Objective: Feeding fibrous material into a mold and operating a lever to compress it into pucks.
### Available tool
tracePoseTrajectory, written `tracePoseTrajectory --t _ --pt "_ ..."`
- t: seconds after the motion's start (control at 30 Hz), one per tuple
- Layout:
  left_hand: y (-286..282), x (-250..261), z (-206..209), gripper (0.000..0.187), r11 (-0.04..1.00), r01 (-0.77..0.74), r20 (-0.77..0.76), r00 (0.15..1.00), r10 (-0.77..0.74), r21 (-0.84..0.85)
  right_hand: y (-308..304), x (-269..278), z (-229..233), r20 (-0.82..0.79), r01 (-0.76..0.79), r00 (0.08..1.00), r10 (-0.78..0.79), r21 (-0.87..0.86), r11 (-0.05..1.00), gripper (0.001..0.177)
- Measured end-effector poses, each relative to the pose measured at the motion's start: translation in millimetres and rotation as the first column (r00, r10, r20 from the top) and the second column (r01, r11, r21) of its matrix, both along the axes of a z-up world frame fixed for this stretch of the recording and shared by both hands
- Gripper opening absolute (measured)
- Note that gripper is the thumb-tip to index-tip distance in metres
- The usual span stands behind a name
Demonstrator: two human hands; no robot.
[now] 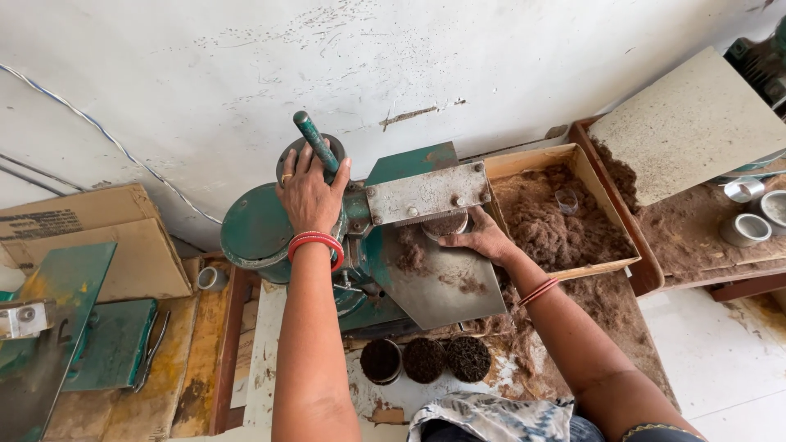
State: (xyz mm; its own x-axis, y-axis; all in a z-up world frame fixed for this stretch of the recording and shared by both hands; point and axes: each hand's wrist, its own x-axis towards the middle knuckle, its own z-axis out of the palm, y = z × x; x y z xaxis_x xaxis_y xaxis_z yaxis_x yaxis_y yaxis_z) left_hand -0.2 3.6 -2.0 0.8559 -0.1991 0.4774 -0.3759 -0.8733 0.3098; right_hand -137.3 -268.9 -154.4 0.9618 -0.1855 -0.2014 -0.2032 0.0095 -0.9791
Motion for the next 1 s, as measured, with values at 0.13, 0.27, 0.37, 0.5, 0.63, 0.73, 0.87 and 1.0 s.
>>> tracePoseTrajectory --t 0.13,0.27,0.37,0.5,0.63,0.73,0.87,1.0 --pt "-1.3 -2.7 4.1 0.055 1.0 -0.004 -0.002 1.0 0.004 0.003 -8.3 19.7 -8.5 -0.02 0.013 1.0 -0.011 0.077 0.997 0.111" --pt "-2.1 -2.4 4.0 0.055 1.0 -0.006 -0.016 1.0 0.006 0.003 -13.2 31.6 -14.3 0.065 -0.036 0.997 0.033 0.038 0.999 0.099" --pt "-0.3 -1.8 1.3 0.055 1.0 -0.002 -0.016 1.0 0.003 0.008 -5.7 13.4 -1.3 0.063 -0.022 0.998 0.019 0.055 0.998 0.105" --pt "-1.4 0.4 1.5 0.056 1.0 0.002 -0.017 1.0 -0.002 0.008 2.4 -28.4 -2.0 0.025 -0.03 0.999 0.031 -0.025 0.999 0.124" --pt "-1.3 -2.8 2.0 0.056 1.0 -0.001 -0.022 1.0 0.002 0.006 2.1 -64.8 17.4 0.0 -0.116 0.993 0.116 -0.029 0.993 0.123" --pt "-1.2 -2.8 3.9 0.056 1.0 -0.021 -0.023 1.0 0.021 -0.011 2.2 -69.9 22.2 0.094 -0.174 0.98 0.175 -0.02 0.984 0.119" --pt "1.6 1.5 -1.1 0.053 1.0 -0.018 -0.028 0.999 0.018 0.0 17.9 -58.7 17.4 0.086 -0.066 0.994 0.066 -0.013 0.998 0.121" --pt "1.3 2.4 -1.0 0.054 1.0 -0.008 -0.022 1.0 0.008 -0.001 11.3 -35.7 -2.3 0.049 0.003 0.999 0.0 -0.051 0.999 0.123"
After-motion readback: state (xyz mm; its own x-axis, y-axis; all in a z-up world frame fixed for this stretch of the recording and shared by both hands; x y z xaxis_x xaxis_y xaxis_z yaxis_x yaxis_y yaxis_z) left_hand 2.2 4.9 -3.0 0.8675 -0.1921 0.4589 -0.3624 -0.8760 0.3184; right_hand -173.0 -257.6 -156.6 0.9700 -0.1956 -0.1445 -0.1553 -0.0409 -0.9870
